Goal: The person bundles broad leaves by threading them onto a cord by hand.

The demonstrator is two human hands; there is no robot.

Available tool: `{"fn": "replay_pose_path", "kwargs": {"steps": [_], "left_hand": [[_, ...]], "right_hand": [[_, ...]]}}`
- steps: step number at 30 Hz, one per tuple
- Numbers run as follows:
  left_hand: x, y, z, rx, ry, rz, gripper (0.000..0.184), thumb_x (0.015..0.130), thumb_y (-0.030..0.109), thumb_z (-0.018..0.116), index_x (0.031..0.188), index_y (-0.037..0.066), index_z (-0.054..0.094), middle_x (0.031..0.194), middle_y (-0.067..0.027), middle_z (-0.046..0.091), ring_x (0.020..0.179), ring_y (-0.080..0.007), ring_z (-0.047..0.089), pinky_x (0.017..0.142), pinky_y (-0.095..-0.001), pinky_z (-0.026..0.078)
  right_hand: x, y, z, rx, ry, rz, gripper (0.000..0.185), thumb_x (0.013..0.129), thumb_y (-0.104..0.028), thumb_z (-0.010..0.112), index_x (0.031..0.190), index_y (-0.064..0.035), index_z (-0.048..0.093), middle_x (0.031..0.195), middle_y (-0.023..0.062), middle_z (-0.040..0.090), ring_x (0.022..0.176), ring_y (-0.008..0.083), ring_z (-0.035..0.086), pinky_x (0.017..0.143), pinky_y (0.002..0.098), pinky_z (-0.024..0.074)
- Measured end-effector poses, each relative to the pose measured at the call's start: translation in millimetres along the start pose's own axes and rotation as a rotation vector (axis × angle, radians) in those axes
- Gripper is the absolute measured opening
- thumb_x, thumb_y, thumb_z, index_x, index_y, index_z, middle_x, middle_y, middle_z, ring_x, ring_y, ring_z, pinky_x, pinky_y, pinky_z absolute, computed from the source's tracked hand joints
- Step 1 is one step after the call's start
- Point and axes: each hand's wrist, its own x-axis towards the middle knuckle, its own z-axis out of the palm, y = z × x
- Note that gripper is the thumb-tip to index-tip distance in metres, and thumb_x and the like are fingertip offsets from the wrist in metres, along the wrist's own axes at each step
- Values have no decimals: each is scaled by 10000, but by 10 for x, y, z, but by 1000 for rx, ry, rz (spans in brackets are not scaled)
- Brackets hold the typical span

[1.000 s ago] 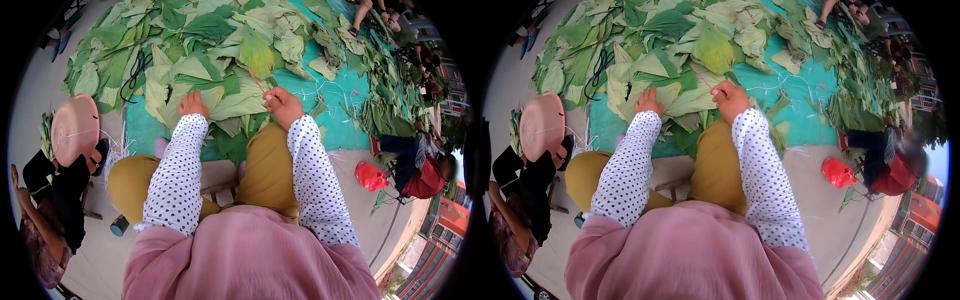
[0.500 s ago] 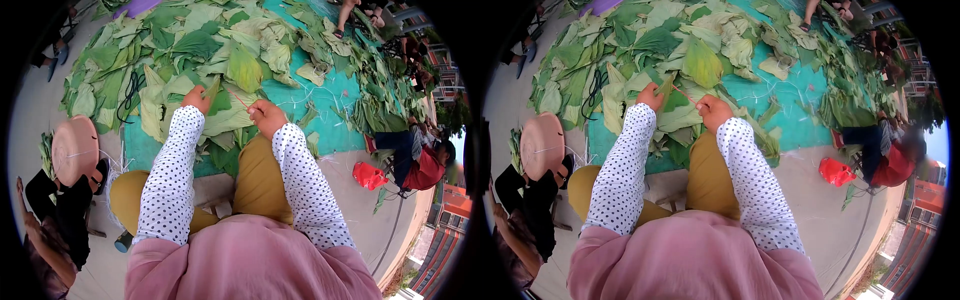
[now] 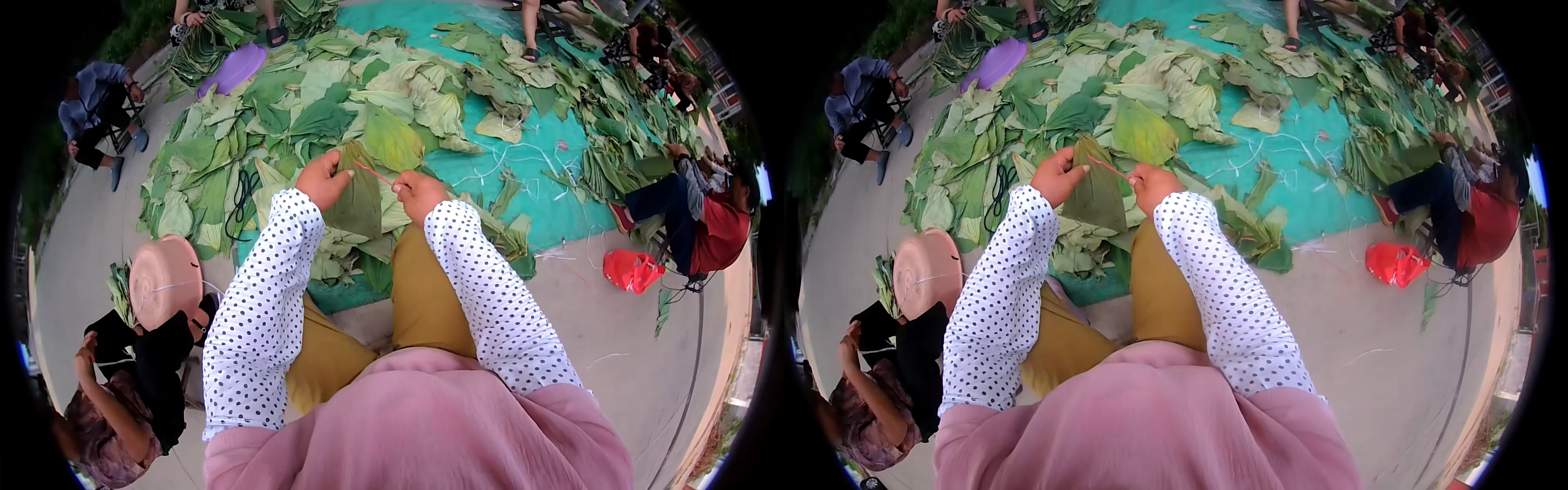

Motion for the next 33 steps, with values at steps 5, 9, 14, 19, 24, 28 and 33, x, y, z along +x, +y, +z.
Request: {"fn": "replay_pose_path", "kwargs": {"steps": [5,9,14,19,24,28,33], "left_hand": [[62,-295,45,251,112,72,225,838,131,608,1028,13,582,793,-105,639,712,-148,600,656,-311,460],[-20,-102,180,325,189,123,224,833,161,609,1013,31,586,780,-137,635,686,-231,617,638,-347,462],[-127,275,364,887,197,92,251,830,171,601,1075,117,596,940,-158,639,813,-305,625,710,-381,494],[-51,21,513,945,-52,81,285,824,179,590,1095,92,590,980,-154,644,880,-323,615,757,-412,485],[102,7,511,-37,57,-182,266,834,119,559,1087,38,574,974,-67,629,922,-196,610,801,-374,476],[130,93,502,-266,99,-369,189,883,150,579,1055,73,576,959,-39,621,849,-159,619,710,-309,497],[207,55,626,-247,40,-283,155,898,167,601,1007,60,576,917,-43,646,801,-132,629,691,-277,506]], "right_hand": [[17,6,-10,-44,13,4,148,882,-176,573,932,-44,620,778,108,638,725,228,603,689,353,472],[34,26,-15,-86,15,30,149,873,-179,584,919,-44,625,765,124,636,710,239,604,680,357,474],[89,111,58,-80,37,55,157,869,-171,590,936,-33,622,770,130,642,732,248,620,695,358,483],[101,73,91,-70,151,-13,261,859,-134,600,1087,-13,556,864,140,653,812,266,637,737,364,494],[70,-12,-4,-2,-6,59,411,867,-134,568,1262,-70,475,1020,208,627,956,346,605,832,402,471],[50,-62,-42,12,-85,34,480,864,-154,573,1323,-112,439,1120,210,590,1021,330,584,884,398,460],[-26,-192,-158,-74,-8,-55,478,790,-253,676,1234,-143,537,1090,175,489,1037,338,546,898,390,458]]}}
